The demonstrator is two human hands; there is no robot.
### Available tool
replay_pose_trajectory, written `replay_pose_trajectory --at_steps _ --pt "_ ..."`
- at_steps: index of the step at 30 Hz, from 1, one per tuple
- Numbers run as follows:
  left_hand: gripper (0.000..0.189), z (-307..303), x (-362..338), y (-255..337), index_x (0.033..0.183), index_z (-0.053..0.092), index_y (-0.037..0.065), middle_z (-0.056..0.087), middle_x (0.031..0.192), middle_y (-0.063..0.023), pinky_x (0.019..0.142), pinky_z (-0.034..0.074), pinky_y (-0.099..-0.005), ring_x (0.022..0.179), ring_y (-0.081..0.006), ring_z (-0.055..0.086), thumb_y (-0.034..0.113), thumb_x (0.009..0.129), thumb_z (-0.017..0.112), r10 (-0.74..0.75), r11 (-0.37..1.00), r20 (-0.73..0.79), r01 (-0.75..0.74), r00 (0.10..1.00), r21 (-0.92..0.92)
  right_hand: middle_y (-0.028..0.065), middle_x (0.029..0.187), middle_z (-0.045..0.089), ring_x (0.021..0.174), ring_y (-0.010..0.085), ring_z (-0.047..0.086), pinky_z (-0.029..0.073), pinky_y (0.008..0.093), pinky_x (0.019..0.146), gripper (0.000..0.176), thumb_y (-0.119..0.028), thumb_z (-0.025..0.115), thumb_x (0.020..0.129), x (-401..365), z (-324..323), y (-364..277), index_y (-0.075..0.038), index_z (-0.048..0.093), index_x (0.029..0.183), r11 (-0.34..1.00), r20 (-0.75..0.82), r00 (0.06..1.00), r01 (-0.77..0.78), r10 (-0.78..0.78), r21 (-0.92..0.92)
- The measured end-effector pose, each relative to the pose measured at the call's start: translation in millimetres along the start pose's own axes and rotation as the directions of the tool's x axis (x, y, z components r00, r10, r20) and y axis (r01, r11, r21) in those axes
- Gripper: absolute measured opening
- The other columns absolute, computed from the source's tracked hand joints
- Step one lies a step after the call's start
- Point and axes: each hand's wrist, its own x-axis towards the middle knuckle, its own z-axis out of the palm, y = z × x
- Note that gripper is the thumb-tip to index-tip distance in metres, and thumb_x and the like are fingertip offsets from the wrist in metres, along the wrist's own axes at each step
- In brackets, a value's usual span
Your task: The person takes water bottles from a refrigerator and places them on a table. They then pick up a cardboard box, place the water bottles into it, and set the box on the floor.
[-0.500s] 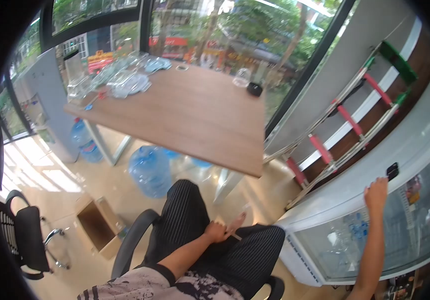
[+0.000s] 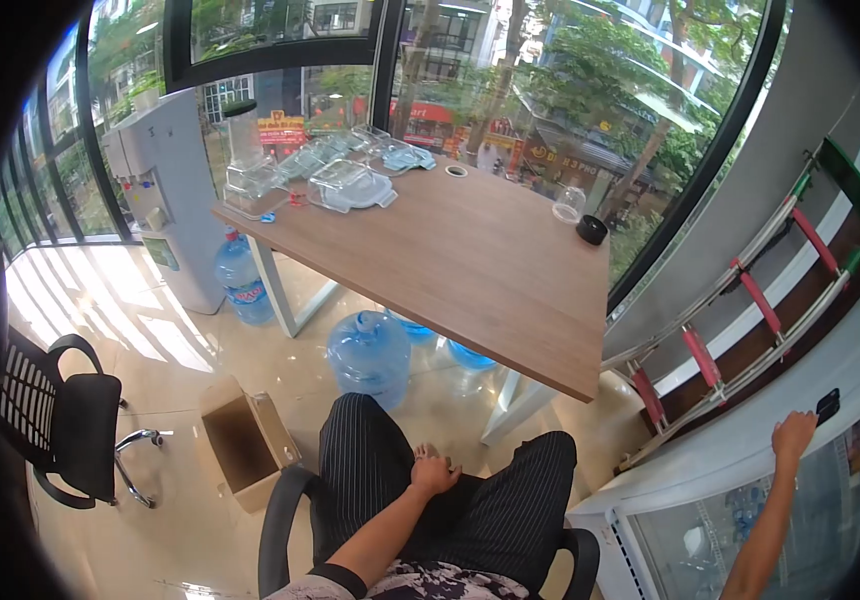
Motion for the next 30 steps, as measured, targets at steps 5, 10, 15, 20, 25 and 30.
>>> replay_pose_trajectory --at_steps 5,10,15,20,25,30 --pt "0.047 -7 -5 -12 0.082 0.071 0.002 0.068 0.077 -0.0205 0.083 0.05 -0.0419 0.075 -0.0344 0.067 0.045 0.083 0.053 -0.099 0.992 -0.033 0.096 0.995 -0.085 0.0157 0.092 0.063 0.104 0.0326 0.053 0.031 0.0445 0.103 0.033 -0.029 0.07 0.075 10 35 11 0.0 0.064 0.089 0.999 -0.099 0.995 -0.006 0.01 0.042" --pt "0.045 -18 -5 -3 0.08 0.071 0.003 0.068 0.077 -0.0193 0.079 0.052 -0.0393 0.076 -0.0331 0.068 0.044 0.083 0.054 -0.157 0.982 0.023 0.159 0.987 -0.105 0.0173 0.093 0.063 0.104 0.0337 0.053 0.031 0.0442 0.103 0.03 -0.027 0.069 0.075 18 59 24 0.0 0.063 0.086 1.0 -0.152 0.988 0.008 -0.004 0.027" --pt "0.045 2 7 2 0.078 0.071 0.002 0.068 0.076 -0.0185 0.073 0.053 -0.0403 0.074 -0.0329 0.068 0.045 0.081 0.056 -0.138 0.976 0.151 0.16 0.979 -0.149 0.0211 0.085 0.062 0.098 0.0375 0.055 0.032 0.0469 0.102 0.015 -0.011 0.054 0.079 20 103 41 0.001 0.062 0.076 0.996 -0.263 0.962 0.083 -0.075 0.022" --pt "0.042 -13 2 23 0.077 0.071 0.003 0.068 0.076 -0.0177 0.069 0.054 -0.0418 0.072 -0.0334 0.067 0.043 0.078 0.059 -0.072 0.997 0.075 0.075 0.995 -0.035 0.0179 0.082 0.063 0.092 0.0334 0.057 0.038 0.0466 0.092 0.013 -0.007 0.05 0.078 -6 23 16 -0.002 0.062 0.075 0.994 -0.088 0.99 0.107 -0.106 -0.003" --pt "0.035 10 11 48 0.082 0.072 0.008 0.068 0.079 -0.0175 0.07 0.053 -0.0424 0.073 -0.0338 0.067 0.041 0.077 0.06 0.2 0.979 0.094 -0.196 0.975 -0.055 0.0139 0.073 0.063 0.08 0.0275 0.058 0.04 0.041 0.081 0.014 -0.009 0.053 0.075 -5 9 3 -0.006 0.066 0.071 0.988 -0.162 0.984 0.045 -0.069 -0.151" --pt "0.04 31 23 73 0.086 0.072 0.009 0.069 0.083 -0.0173 0.077 0.051 -0.0435 0.078 -0.0335 0.067 0.044 0.081 0.055 0.246 0.968 0.265 -0.248 0.932 -0.025 0.0084 0.071 0.065 0.081 0.0219 0.059 0.041 0.0373 0.077 0.014 -0.013 0.056 0.073 -10 -8 -20 -0.013 0.069 0.067 0.996 -0.177 0.983 0.04 -0.054 -0.083"
